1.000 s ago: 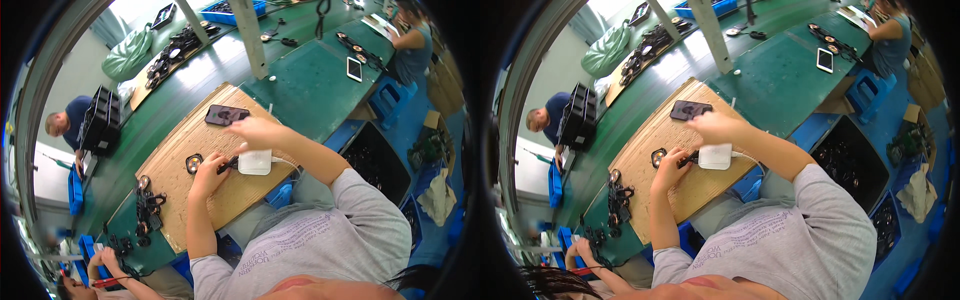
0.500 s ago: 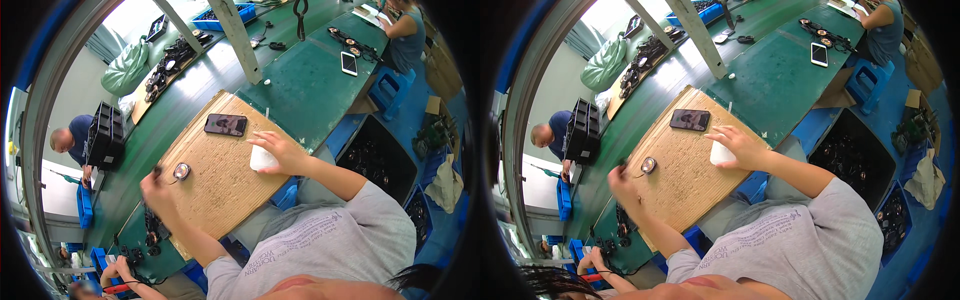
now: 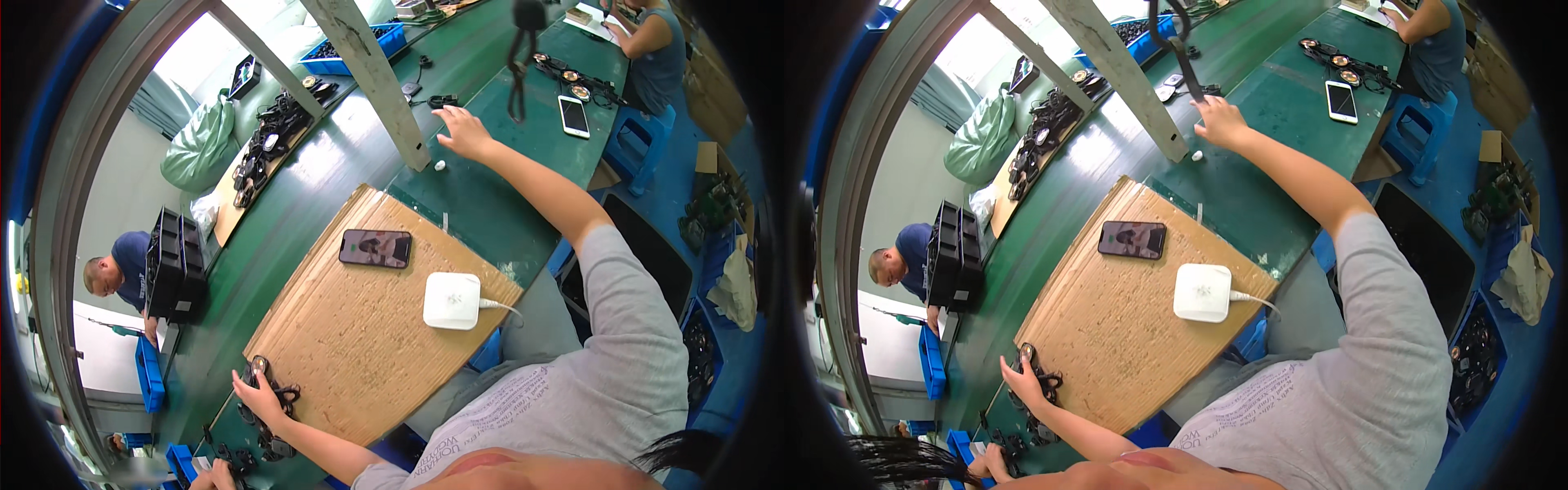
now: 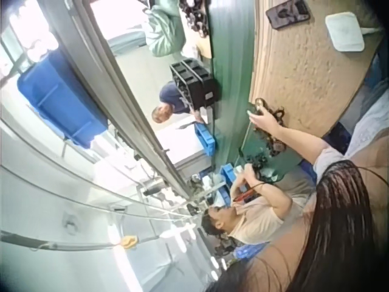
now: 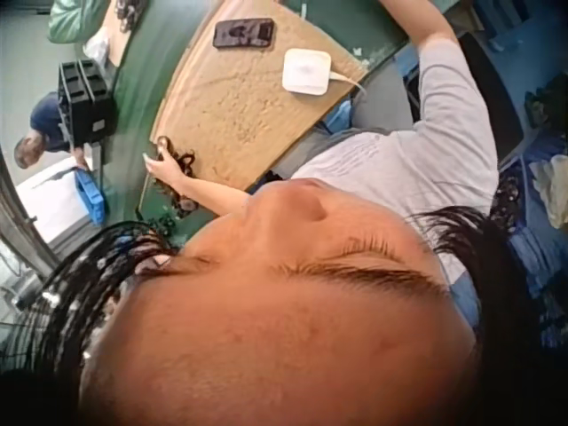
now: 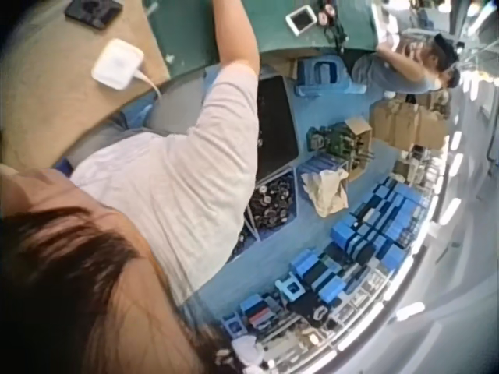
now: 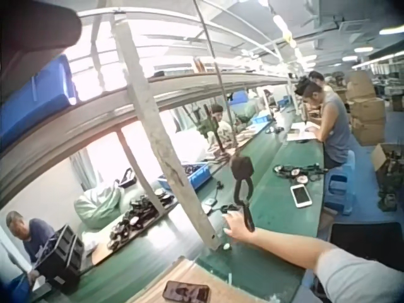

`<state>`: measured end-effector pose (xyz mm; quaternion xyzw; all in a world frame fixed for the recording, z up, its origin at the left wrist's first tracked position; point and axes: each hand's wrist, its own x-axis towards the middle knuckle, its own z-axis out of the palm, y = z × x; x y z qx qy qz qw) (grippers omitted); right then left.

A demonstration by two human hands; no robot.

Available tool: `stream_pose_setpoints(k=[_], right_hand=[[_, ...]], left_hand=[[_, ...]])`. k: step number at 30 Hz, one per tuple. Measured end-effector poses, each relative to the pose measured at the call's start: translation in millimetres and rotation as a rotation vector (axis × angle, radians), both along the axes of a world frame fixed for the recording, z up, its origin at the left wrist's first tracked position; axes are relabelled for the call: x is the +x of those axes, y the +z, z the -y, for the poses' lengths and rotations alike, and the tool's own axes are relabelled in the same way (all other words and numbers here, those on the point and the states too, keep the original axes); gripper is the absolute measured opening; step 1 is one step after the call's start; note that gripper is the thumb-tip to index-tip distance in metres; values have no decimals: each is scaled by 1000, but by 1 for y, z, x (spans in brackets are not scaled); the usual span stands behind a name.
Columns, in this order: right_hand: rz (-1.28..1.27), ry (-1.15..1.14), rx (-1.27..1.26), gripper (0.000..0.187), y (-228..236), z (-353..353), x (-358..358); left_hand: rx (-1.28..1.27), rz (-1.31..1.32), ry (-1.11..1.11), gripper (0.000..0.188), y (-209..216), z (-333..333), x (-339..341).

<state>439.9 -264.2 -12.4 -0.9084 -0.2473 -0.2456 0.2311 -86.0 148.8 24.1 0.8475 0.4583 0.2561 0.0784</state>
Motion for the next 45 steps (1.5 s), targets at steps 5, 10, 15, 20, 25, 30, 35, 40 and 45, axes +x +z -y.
stream_pose_setpoints(k=[5, 10, 15, 20, 25, 30, 35, 40, 45], right_hand=[[-194, -185, -330, 43, -17, -45, 108], [-451, -293, -492, 51, 2, -72, 176], [-51, -276, -421, 36, -13, -84, 216], [-189, -145, -519, 41, -6, -98, 232], [-379, -1, -631, 49, 13, -100, 240], [-364, 60, -530, 49, 0, -64, 235], [-611, 229, -290, 31, 58, 1, 166], [-961, 224, 3, 19, 103, 49, 34], [-1077, 365, 339, 20, 83, 71, -57]], left_hand=[[-70, -30, -51, 52, -8, -3, 7], [-30, -52, -11, 48, 1, 13, 18], [48, -19, -53, 47, 8, 24, 29], [-48, 20, -114, 48, 11, 32, 40], [-100, 59, -200, 51, 15, 39, 43], [-113, 25, -288, 54, 12, 45, 50], [-125, 67, -330, 55, 25, 62, 54], [-113, 104, -376, 55, 31, 67, 42], [-122, 102, -516, 51, 24, 81, 64]])
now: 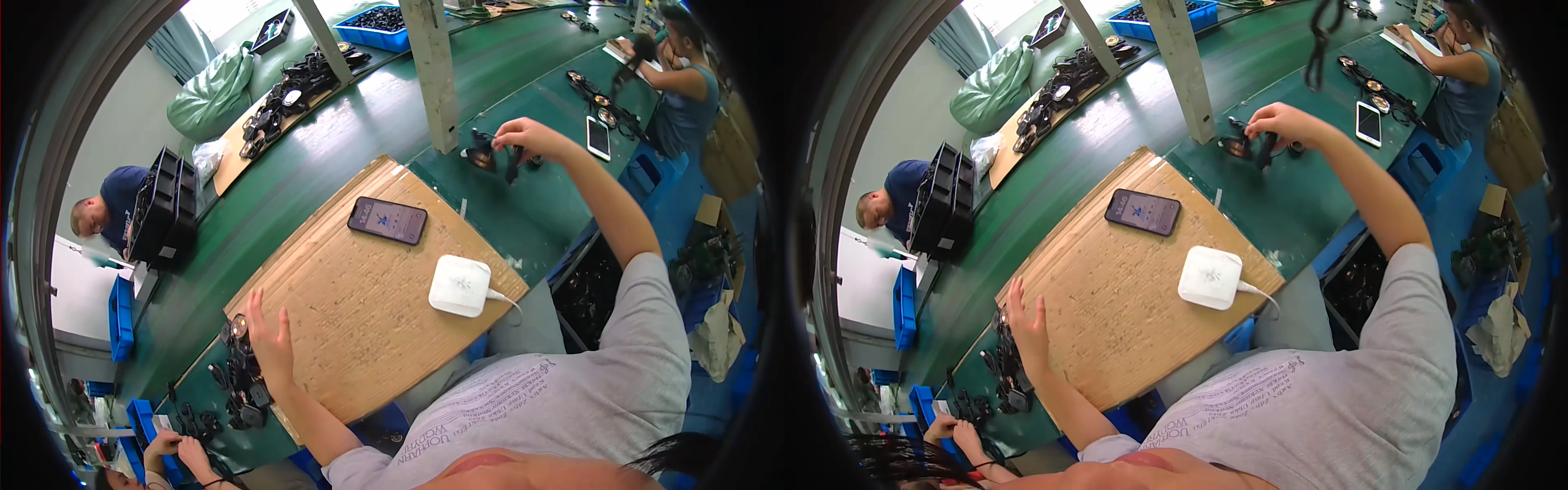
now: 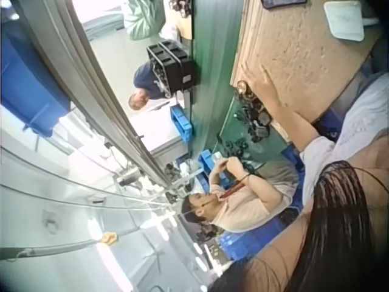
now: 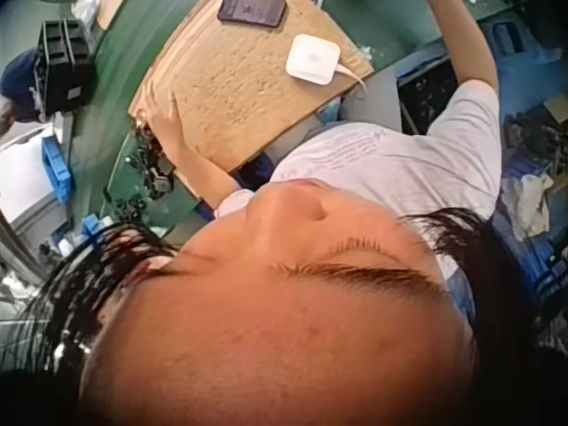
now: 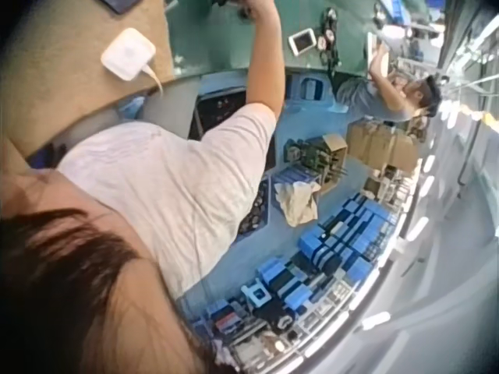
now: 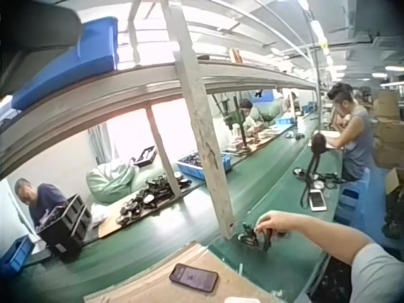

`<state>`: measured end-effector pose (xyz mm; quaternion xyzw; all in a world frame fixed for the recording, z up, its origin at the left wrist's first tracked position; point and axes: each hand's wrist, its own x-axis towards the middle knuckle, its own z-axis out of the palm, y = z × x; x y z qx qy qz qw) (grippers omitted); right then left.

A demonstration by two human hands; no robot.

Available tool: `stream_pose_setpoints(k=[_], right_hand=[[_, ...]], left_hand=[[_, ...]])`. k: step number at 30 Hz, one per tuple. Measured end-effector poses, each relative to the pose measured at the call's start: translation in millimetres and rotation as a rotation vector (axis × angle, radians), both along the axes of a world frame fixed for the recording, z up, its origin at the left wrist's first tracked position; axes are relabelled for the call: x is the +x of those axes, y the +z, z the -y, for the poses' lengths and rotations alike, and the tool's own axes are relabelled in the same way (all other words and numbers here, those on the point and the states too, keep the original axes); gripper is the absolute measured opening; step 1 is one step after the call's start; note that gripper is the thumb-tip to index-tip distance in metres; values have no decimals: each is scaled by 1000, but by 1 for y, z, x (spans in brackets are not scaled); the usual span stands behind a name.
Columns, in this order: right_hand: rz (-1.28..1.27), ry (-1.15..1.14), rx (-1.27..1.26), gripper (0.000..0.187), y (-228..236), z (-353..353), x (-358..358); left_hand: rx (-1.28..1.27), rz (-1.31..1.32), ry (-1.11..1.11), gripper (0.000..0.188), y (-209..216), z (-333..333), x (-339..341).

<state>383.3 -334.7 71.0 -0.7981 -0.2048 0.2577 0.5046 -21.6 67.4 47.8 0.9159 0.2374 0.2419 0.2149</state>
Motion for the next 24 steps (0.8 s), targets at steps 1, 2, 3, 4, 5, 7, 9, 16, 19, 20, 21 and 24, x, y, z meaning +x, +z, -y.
stream_pose_setpoints(k=[1, 2, 3, 4, 5, 7, 9, 16, 19, 20, 21, 24], right_hand=[[9, -16, 55, 20, -3, -5, -16], [17, -33, 112, 19, -5, -12, -34], [-8, 1, 138, 20, 1, -22, -57], [-59, 60, 198, 20, -1, -35, -76], [-107, 118, 259, 19, -2, -51, -93], [-131, 348, 355, 19, -8, -87, -120], [-41, 472, 280, 21, -17, -124, -144], [617, 397, 44, 19, -44, -156, -186], [612, 359, 48, 22, -38, -122, -200], [592, 354, 54, 25, -39, -113, -206], [588, 357, 46, 25, -43, -104, -211], [707, 286, 83, 29, -54, -81, -229]], left_hand=[[63, 1, -43, 48, 0, 5, 2], [129, 1, -88, 45, 2, 11, 4], [128, -5, -87, 45, 4, 19, 7], [85, 2, -140, 39, 6, 29, 11], [42, 13, -194, 33, 8, 39, 15], [44, 61, -267, 22, 9, 61, 23], [102, 200, -357, 6, -3, 80, 35], [209, 289, -501, 15, -43, 108, 52], [264, 215, -598, 21, -55, 97, 64], [282, 190, -628, 23, -56, 95, 61], [272, 191, -627, 23, -56, 95, 60], [20, 148, -598, 22, -42, 90, 54]])
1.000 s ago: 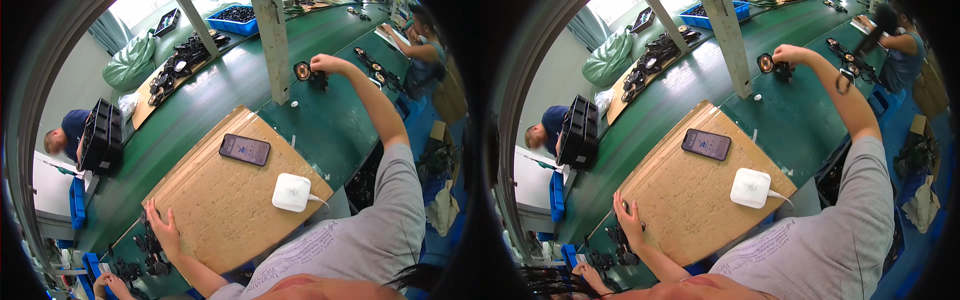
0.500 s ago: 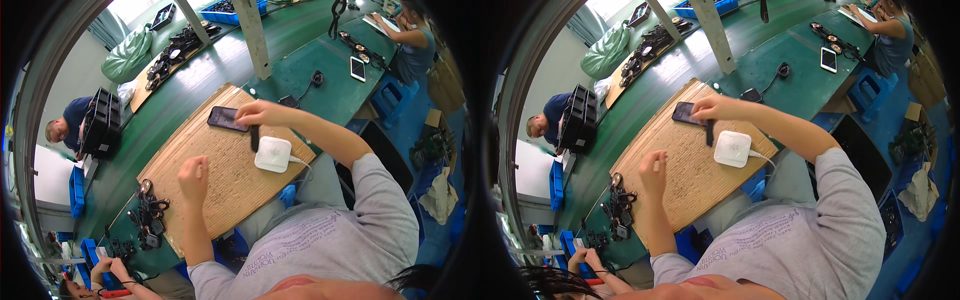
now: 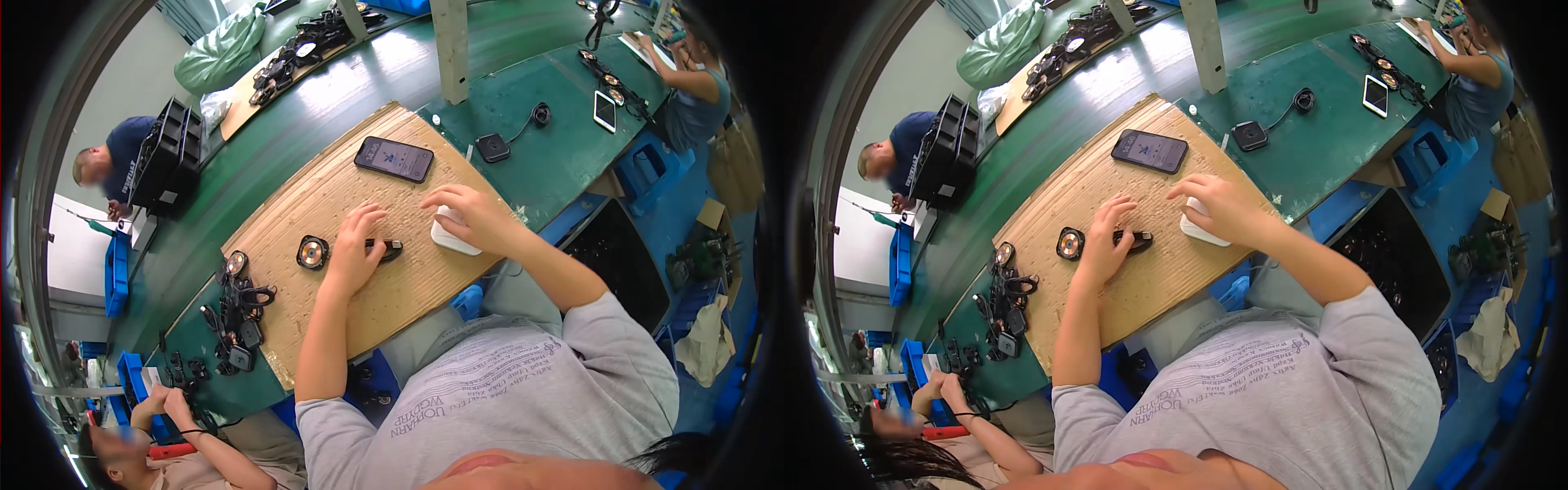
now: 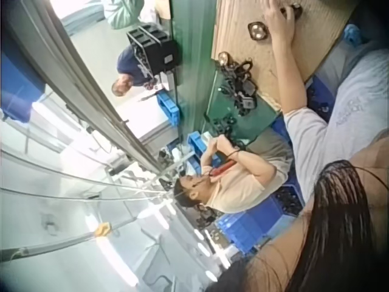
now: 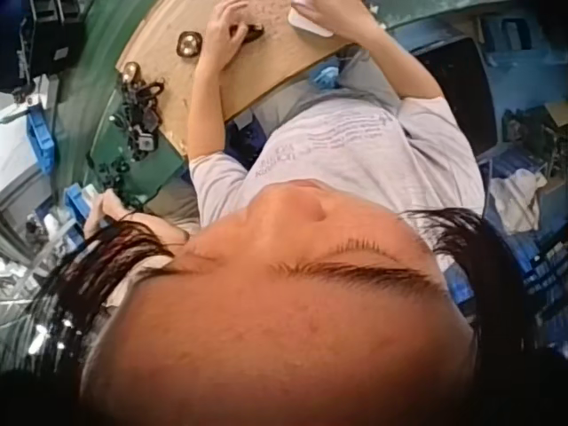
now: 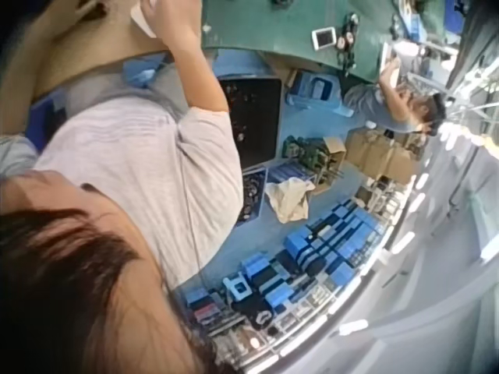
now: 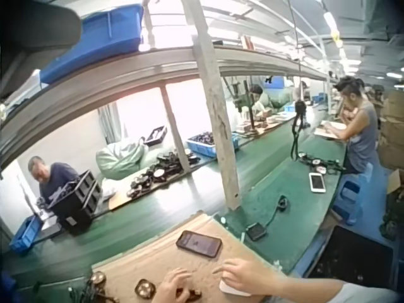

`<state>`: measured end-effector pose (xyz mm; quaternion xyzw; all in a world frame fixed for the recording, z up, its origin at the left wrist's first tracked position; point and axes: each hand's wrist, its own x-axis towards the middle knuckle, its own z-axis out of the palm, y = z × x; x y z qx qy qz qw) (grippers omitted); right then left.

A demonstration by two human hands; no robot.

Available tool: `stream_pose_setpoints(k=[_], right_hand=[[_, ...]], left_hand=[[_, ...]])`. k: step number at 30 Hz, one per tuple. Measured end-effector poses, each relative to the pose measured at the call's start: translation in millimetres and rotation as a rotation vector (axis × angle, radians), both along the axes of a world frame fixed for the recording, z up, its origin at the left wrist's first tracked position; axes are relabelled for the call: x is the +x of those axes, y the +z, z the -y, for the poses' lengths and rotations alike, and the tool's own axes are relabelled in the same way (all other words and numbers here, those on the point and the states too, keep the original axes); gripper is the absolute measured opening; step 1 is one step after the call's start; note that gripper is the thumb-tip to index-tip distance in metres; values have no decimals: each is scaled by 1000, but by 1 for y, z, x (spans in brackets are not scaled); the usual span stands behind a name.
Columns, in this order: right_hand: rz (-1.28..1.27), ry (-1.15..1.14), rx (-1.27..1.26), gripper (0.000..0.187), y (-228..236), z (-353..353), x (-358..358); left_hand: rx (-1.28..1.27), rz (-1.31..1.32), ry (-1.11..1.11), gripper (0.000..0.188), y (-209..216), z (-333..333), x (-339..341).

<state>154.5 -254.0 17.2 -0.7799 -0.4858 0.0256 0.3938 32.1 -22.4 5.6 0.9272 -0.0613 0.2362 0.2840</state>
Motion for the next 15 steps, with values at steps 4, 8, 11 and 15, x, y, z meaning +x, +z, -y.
stream_pose_setpoints(k=[4, 8, 11, 15], right_hand=[[180, -154, -37, 41, -3, 12, -18], [269, -264, -106, 58, -6, 18, -25], [94, -173, -143, 75, -12, 17, -26], [108, -61, -10, 80, -15, -5, -36]], left_hand=[[-30, -124, -72, 22, 5, -15, -9], [9, -204, -134, 22, 1, -17, -11], [-17, -196, -70, 23, -6, -12, -10], [-158, -219, -31, 19, -8, -7, -8]])
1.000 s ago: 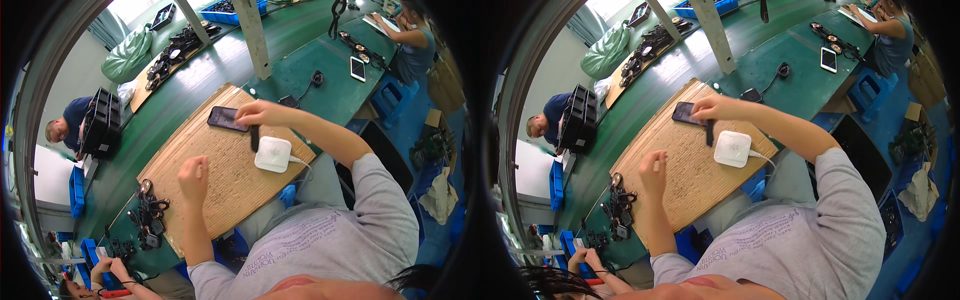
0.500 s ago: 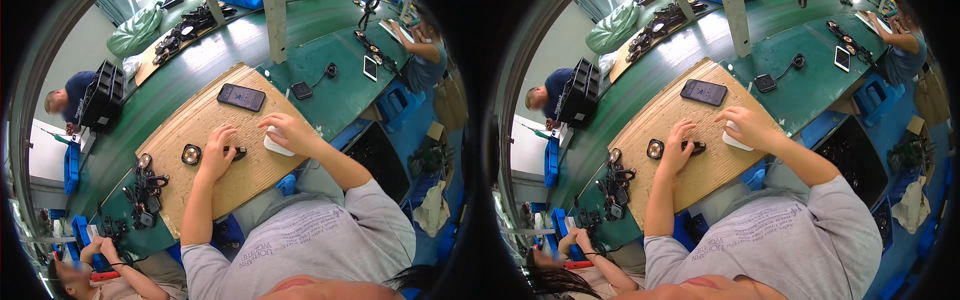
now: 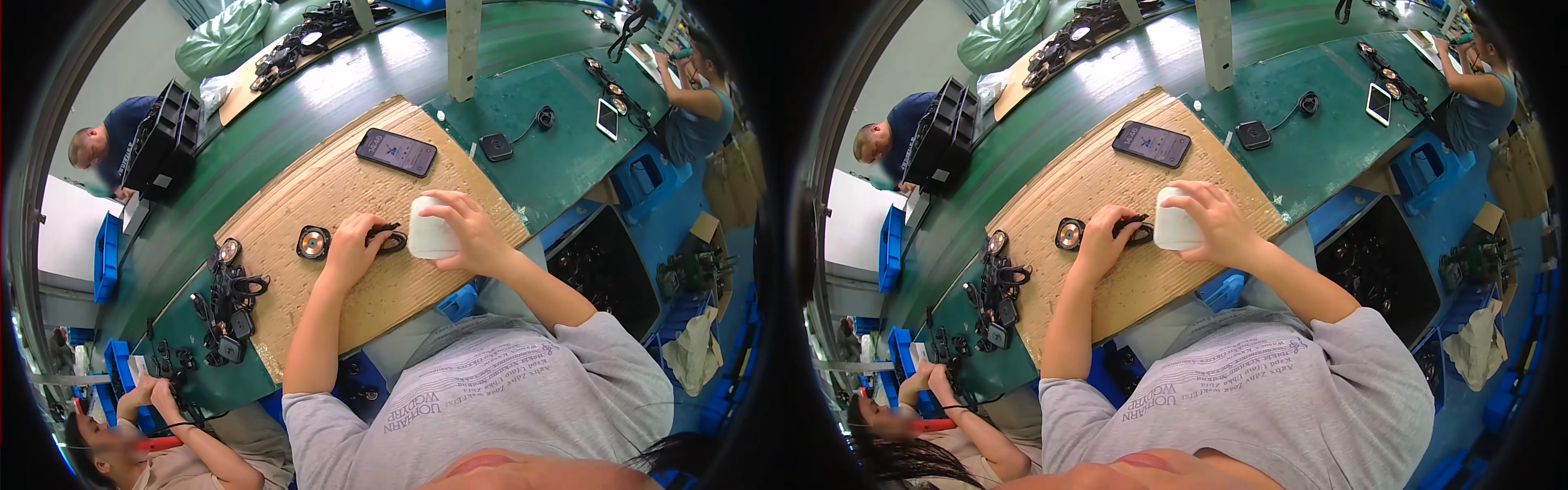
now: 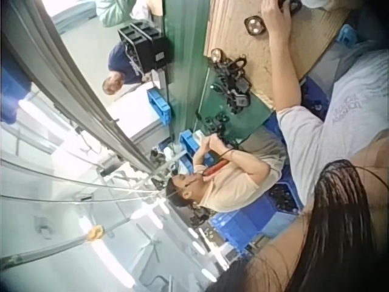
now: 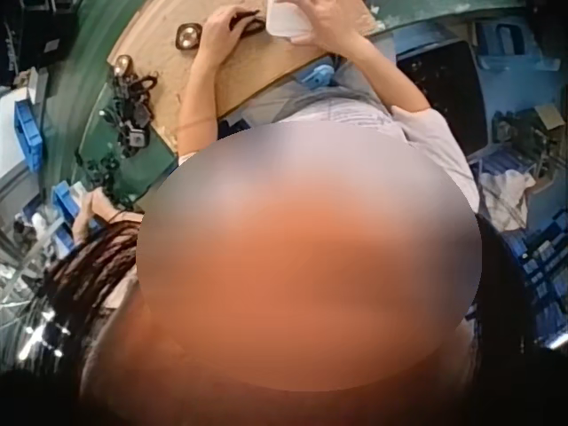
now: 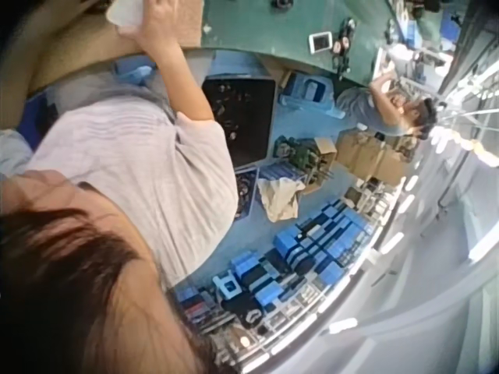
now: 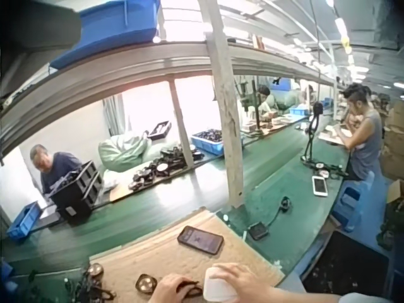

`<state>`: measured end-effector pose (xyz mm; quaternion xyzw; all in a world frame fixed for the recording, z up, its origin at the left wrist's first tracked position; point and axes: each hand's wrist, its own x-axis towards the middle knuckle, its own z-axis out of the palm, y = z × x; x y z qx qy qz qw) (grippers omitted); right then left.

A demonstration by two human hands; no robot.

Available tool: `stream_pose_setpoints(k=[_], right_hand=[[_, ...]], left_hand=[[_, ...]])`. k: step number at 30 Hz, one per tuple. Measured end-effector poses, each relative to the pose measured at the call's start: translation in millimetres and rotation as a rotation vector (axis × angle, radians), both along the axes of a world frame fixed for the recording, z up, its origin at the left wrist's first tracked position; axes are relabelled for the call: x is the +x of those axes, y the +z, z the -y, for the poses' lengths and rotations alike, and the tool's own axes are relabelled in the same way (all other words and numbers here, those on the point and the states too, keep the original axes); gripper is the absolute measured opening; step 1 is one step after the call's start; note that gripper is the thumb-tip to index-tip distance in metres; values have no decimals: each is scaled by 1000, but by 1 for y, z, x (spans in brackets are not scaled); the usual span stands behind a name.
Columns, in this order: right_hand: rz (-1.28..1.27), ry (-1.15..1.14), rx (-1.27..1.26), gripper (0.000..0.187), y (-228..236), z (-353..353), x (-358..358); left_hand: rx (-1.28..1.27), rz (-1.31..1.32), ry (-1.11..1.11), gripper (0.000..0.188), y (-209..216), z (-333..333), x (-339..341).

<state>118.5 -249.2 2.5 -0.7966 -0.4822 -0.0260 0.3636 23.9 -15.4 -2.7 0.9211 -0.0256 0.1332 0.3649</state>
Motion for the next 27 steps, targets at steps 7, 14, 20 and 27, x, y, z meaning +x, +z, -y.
stream_pose_setpoints(k=[7, 14, 20, 27], right_hand=[[-146, 70, 142, 79, -21, -15, -1], [87, 56, 215, 76, -23, -16, -6], [234, 178, 94, 73, -8, -15, -4], [279, 289, -30, 72, -1, -21, -1]], left_hand=[[-586, -152, 17, 14, 15, 1, -3], [-382, -323, -43, 12, 29, -10, -13], [-219, -298, -50, 10, 33, -4, -20], [-157, -399, -44, 12, 33, 0, -20]])
